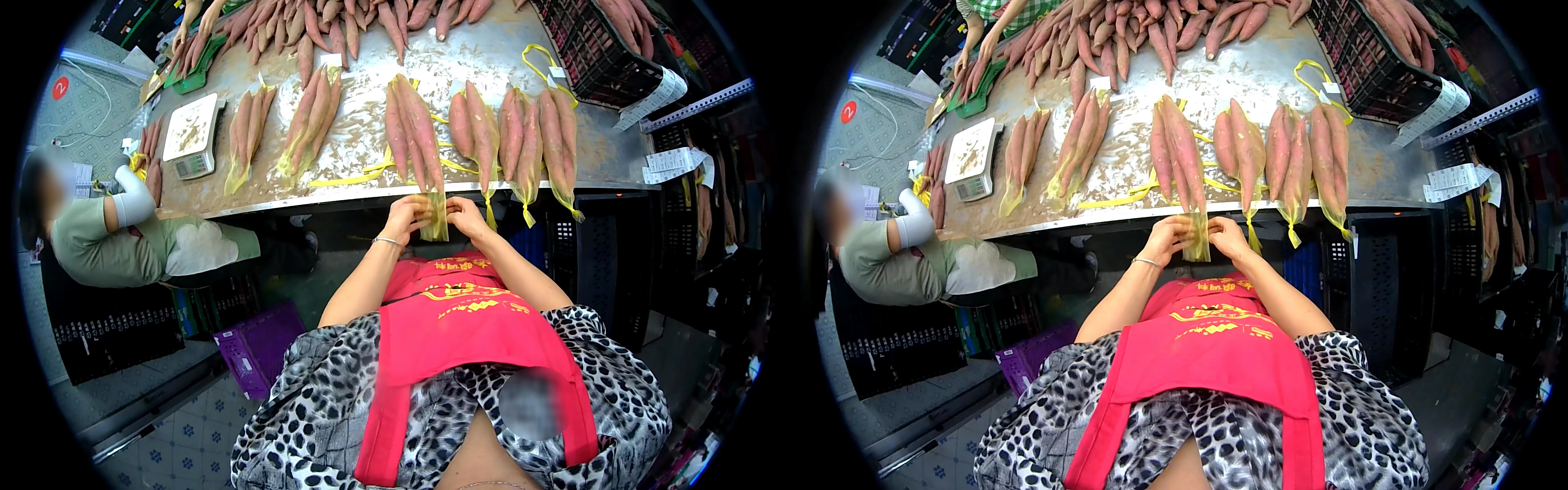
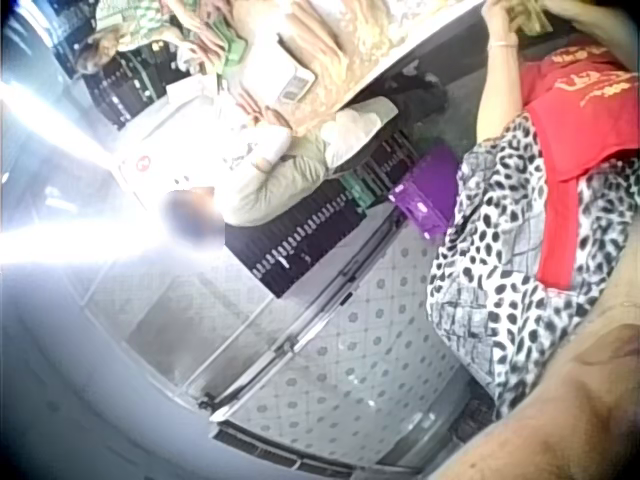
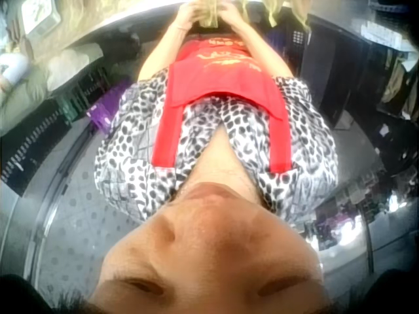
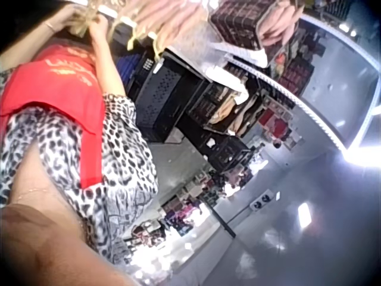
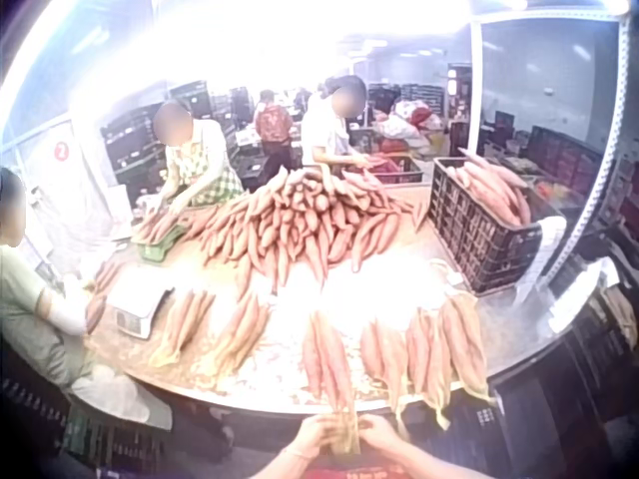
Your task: The person bundles sweet potatoes into yellow mesh bags, ties them with yellow strings, and places the finished bundles on a metal table. The person also tears printed labels from a roll and places them on the table.
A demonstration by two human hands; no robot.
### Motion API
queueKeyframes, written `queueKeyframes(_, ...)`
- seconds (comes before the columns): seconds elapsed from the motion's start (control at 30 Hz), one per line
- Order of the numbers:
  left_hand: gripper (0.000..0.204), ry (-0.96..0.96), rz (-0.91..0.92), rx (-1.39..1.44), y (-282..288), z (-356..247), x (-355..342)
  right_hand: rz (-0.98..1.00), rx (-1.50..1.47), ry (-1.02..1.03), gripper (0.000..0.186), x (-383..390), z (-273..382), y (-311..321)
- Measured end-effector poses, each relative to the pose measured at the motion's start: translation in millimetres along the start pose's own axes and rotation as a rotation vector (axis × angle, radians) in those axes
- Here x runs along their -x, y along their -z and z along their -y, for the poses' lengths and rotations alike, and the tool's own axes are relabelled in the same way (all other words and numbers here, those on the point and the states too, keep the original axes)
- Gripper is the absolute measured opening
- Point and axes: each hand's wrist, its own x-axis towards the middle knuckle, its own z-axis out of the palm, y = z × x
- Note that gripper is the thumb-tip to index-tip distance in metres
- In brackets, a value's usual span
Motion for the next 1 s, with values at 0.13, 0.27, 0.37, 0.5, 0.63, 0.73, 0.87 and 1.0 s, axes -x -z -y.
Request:
queueKeyframes(0.13,0.03,0.125,0.061,-0.379,10.6,10.4,10.7,0.025,-0.061,-0.06,0.036,10.6,-6.2,5.3)
queueKeyframes(0.27,0.045,-0.007,0.027,-1.49,30.0,9.5,15.8,0.003,-0.134,-0.076,0.038,16.4,-7.4,14.6)
queueKeyframes(0.37,0.054,-0.275,0.041,-1.176,51.0,21.8,7.4,0.027,-0.203,-0.046,0.039,17.0,0.4,11.1)
queueKeyframes(0.5,0.034,0.0,0.085,0.156,10.8,-8.3,29.0,-0.042,-0.32,-0.053,0.05,16.6,12.8,8.9)
queueKeyframes(0.63,0.022,-0.216,0.11,-0.311,8.6,41.0,-7.1,-0.033,-0.312,-0.037,0.046,15.1,13.2,6.5)
queueKeyframes(0.73,0.02,-0.078,0.277,-1.565,22.1,50.3,34.5,-0.025,-0.262,-0.086,0.042,17.6,5.4,12.1)
queueKeyframes(0.87,0.034,-0.055,0.127,-0.604,75.7,79.0,0.7,-0.026,-0.358,-0.126,0.037,27.6,23.4,17.1)
queueKeyframes(1.0,0.036,0.054,0.237,0.074,3.7,-2.9,19.1,-0.075,-0.105,-0.057,0.032,15.5,16.8,5.2)
